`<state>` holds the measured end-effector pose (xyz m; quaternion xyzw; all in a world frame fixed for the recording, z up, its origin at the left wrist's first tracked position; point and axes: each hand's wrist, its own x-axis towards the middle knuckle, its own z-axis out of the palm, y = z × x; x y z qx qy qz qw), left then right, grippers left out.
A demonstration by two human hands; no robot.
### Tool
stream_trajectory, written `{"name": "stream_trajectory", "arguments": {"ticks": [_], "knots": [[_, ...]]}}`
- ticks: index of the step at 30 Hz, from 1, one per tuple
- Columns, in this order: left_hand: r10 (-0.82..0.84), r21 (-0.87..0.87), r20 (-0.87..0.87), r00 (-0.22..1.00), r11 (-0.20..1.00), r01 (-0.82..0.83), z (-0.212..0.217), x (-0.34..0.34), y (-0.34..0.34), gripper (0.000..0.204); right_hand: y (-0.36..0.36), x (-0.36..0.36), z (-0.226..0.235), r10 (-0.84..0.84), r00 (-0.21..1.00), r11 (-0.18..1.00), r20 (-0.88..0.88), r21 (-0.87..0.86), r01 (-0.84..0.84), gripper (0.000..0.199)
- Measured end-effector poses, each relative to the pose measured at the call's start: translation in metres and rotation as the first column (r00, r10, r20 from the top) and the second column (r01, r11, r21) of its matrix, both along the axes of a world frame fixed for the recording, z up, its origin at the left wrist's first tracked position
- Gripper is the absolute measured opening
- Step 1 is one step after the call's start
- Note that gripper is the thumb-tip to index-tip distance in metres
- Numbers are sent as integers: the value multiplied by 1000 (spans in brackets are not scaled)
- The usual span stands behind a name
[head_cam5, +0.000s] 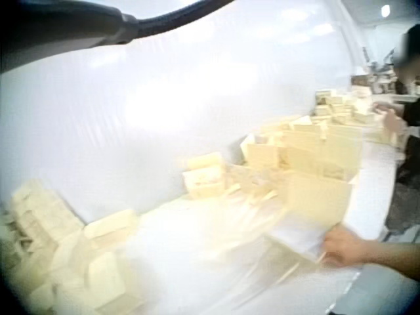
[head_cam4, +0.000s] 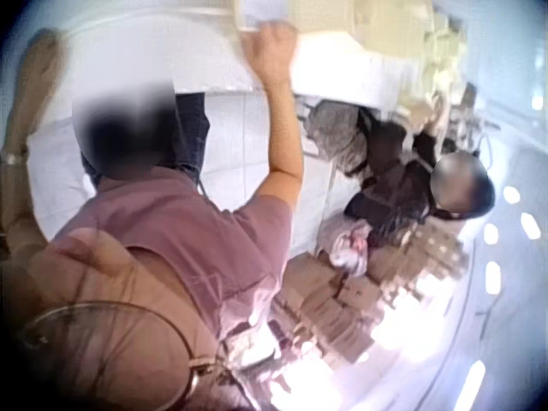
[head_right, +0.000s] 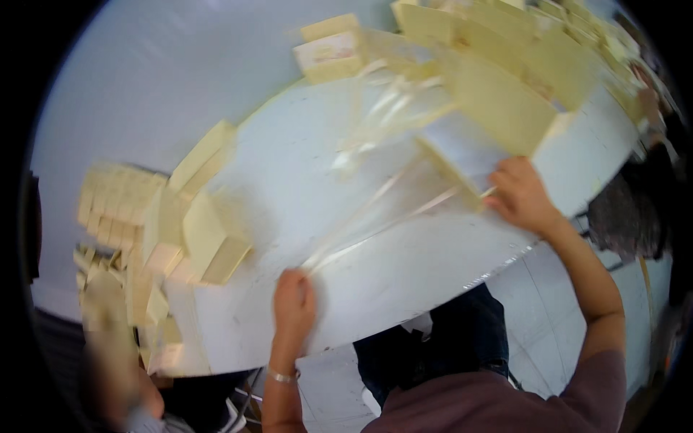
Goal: The person repeatedly picks up flat yellow cardboard pieces, folds them into small open boxes, and places a white ribbon inside each box. The person then sets the finished boxes aside on the table. The process is repeated continuously throughout the clip.
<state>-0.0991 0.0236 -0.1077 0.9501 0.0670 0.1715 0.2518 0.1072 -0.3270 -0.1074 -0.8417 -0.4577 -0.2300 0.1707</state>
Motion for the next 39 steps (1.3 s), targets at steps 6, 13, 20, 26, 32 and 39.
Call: {"name": "stream_trajectory", "arguments": {"ticks": [6, 13, 20, 26, 32, 39], "knots": [[-165, -71, 66, 984, 983, 170, 5, 80, -22, 13, -50, 81, -6, -65, 997, 995, 48, -74, 68, 35], [325, 473, 509, 797, 668, -575, 88, 36, 35, 71, -46, 61, 15, -235, 970, 956, 69, 198, 217, 48], [316, 790, 319, 893, 432, -435, 56, 8, 82, 68, 2, -11, 11, -9, 988, 923, 155, 381, -51, 45], [341, -535, 508, 791, 844, -20, 91, -16, 27, 55, 53, -69, 17, 404, 903, 848, -145, 429, -311, 59], [201, -995, 7, 980, -95, 26, 50, -37, -66, 48, 92, -96, 32, 639, 614, 666, -463, 732, -141, 66], [198, -369, -71, 978, 905, -210, 69, -43, -34, 19, 81, -74, 33, 171, 936, 964, -309, 249, -93, 36]]}}
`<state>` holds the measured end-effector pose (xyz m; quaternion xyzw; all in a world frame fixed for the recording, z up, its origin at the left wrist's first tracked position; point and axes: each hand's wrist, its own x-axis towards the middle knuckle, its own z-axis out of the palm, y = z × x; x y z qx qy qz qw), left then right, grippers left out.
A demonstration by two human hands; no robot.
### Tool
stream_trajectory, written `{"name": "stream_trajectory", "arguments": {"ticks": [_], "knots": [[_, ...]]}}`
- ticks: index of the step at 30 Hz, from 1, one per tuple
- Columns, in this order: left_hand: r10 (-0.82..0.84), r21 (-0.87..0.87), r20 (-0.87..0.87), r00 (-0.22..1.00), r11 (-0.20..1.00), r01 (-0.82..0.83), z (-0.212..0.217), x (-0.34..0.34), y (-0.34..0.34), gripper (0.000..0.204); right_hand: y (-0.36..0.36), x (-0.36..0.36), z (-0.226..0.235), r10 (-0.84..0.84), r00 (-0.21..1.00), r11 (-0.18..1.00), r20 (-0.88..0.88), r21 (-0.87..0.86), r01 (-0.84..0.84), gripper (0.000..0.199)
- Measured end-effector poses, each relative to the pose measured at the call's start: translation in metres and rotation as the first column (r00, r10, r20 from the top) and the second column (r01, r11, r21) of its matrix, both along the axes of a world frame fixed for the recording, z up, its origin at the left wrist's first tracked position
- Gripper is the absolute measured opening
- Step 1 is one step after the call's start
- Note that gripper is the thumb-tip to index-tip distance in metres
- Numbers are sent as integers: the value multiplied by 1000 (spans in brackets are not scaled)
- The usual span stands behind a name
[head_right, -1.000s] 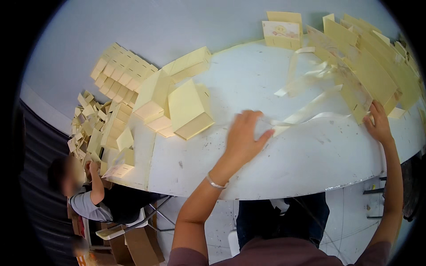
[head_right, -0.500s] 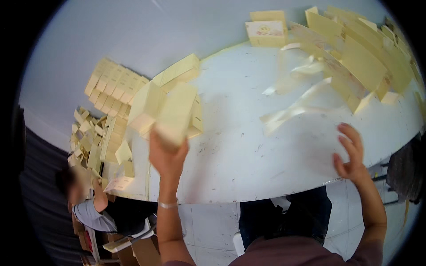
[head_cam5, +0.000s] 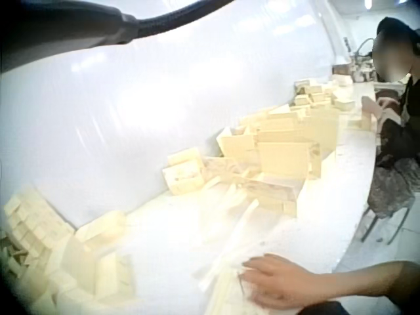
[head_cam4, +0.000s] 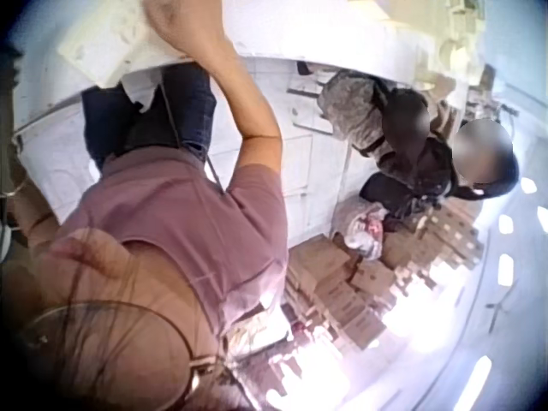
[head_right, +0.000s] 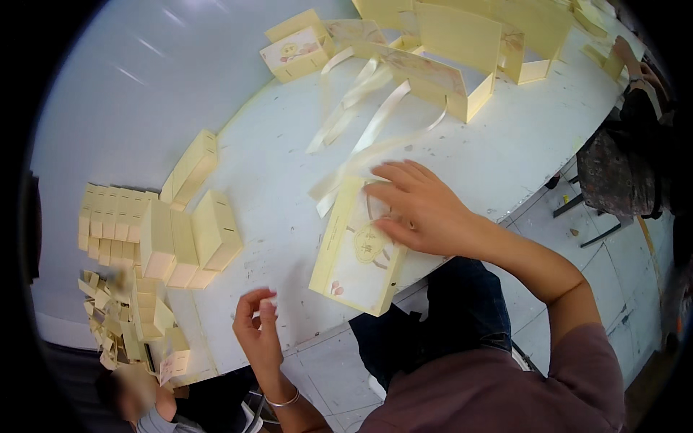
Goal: The person repeatedly picks up flat yellow cardboard pieces, folds them into small open boxes, and places a white ribbon inside each box. The person then sets the finished boxes aside on the table. The process is repeated continuously throughout the clip.
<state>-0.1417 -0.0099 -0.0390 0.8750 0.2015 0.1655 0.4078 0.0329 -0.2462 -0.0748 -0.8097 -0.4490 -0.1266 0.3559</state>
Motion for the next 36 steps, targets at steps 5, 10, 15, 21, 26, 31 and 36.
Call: {"name": "stream_trajectory", "arguments": {"ticks": [5, 10, 15, 21, 26, 31, 36], "knots": [[-412, 463, -35, 911, 801, 380, -10, 26, -56, 43, 36, 21, 28, 318, 935, 914, 158, -313, -258, 29], [-265, 760, -70, 962, 610, 224, -13, 56, -20, 44, 22, 29, 25, -162, 987, 861, -8, -490, 137, 31], [-197, 573, -35, 980, 800, 181, 0, 66, -32, 51, -2, 21, 42, 45, 936, 903, -349, -387, -188, 27], [-179, 433, -497, 849, 797, 422, 23, 101, -68, 74, 1, -10, -2, 281, 699, 956, -658, 129, -263, 64], [-223, 267, -769, 599, 739, 619, 44, 143, -67, 70, 15, -30, -8, 135, 938, 991, -319, 63, -121, 75], [-217, 372, -710, 670, 693, 618, 32, 143, -61, 56, 33, -58, 3, 16, 1000, 998, 20, -60, -15, 72], [-422, -29, -522, 741, 877, 479, 43, 152, -15, 44, 20, -53, -2, 1, 999, 981, 40, -195, 7, 76]]}}
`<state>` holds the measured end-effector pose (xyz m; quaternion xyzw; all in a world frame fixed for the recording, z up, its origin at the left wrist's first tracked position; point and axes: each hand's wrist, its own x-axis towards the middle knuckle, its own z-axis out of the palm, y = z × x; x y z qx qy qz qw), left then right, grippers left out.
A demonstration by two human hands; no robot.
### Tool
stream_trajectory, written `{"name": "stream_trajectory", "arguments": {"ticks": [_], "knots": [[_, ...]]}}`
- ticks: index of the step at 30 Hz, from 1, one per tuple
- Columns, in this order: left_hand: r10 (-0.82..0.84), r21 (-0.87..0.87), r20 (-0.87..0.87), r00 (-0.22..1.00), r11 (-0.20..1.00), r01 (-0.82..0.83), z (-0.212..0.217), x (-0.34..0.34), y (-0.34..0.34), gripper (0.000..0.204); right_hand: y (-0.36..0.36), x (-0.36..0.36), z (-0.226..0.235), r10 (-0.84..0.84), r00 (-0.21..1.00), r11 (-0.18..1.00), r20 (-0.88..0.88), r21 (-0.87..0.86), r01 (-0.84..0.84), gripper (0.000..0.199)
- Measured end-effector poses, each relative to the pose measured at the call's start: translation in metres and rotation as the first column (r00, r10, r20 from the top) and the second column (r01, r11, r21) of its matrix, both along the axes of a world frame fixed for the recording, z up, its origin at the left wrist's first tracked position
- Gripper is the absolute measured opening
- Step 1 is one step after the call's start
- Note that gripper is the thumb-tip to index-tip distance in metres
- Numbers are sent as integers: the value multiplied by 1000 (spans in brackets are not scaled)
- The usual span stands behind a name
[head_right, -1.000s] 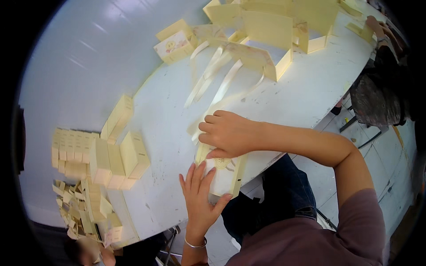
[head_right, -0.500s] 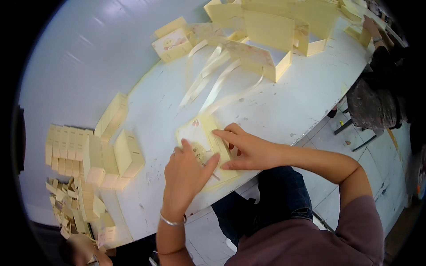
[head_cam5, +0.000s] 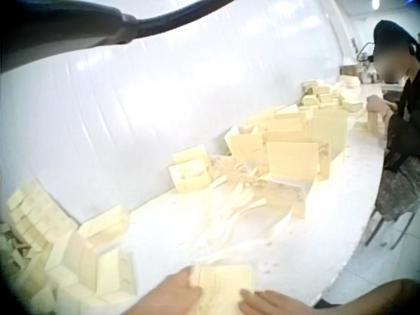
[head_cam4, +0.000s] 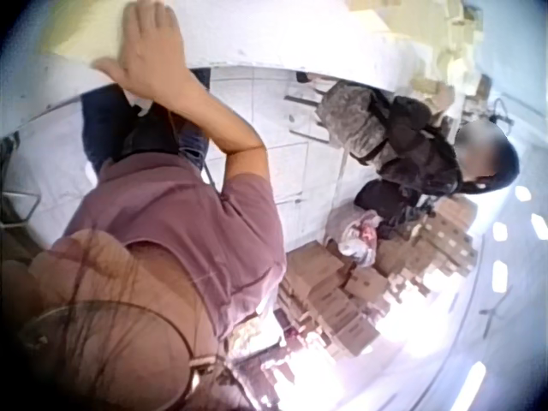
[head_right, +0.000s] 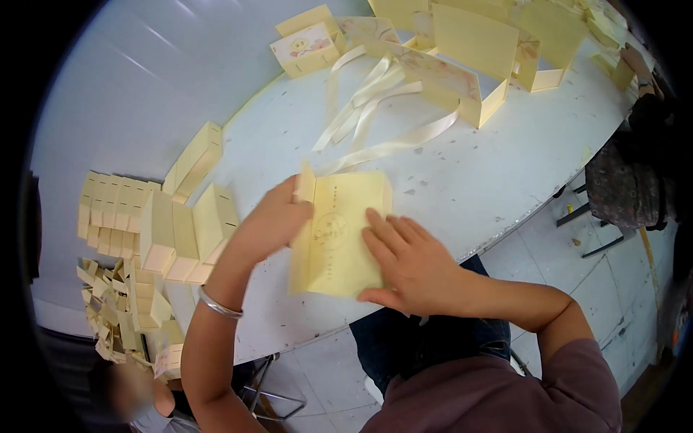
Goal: The person repeatedly picks up flat yellow cardboard pieces, folds them into small open boxes, and places a white ribbon inside each box. The person then sets the finished boxes aside on the table. The process is repeated continuously throughout the clip.
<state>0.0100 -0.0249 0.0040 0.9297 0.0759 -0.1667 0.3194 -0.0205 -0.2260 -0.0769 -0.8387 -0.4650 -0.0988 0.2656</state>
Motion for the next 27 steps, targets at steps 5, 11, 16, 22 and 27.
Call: {"name": "stream_trajectory", "arguments": {"ticks": [5, 11, 16, 22, 27], "knots": [[305, -722, -321, 897, 534, -440, -32, -33, 49, 38, 2, -4, 12, -63, 957, 939, 282, -309, 153, 91], [347, -901, -344, 873, 140, -411, -73, -62, 47, 35, -20, 21, -2, 6, 991, 975, -135, 223, 25, 62], [375, -944, -293, 880, 34, -329, -91, -63, 11, 38, -64, 46, -52, 559, 334, 224, -759, 526, 821, 49], [409, -929, -248, 878, 158, -336, -72, -66, -5, 45, -77, 52, -1, -110, 774, 351, -624, 704, 617, 39], [497, -932, 4, 868, 317, -177, -57, -59, 2, 52, -64, 46, 78, -11, 993, 968, 118, 252, -19, 24]]}}
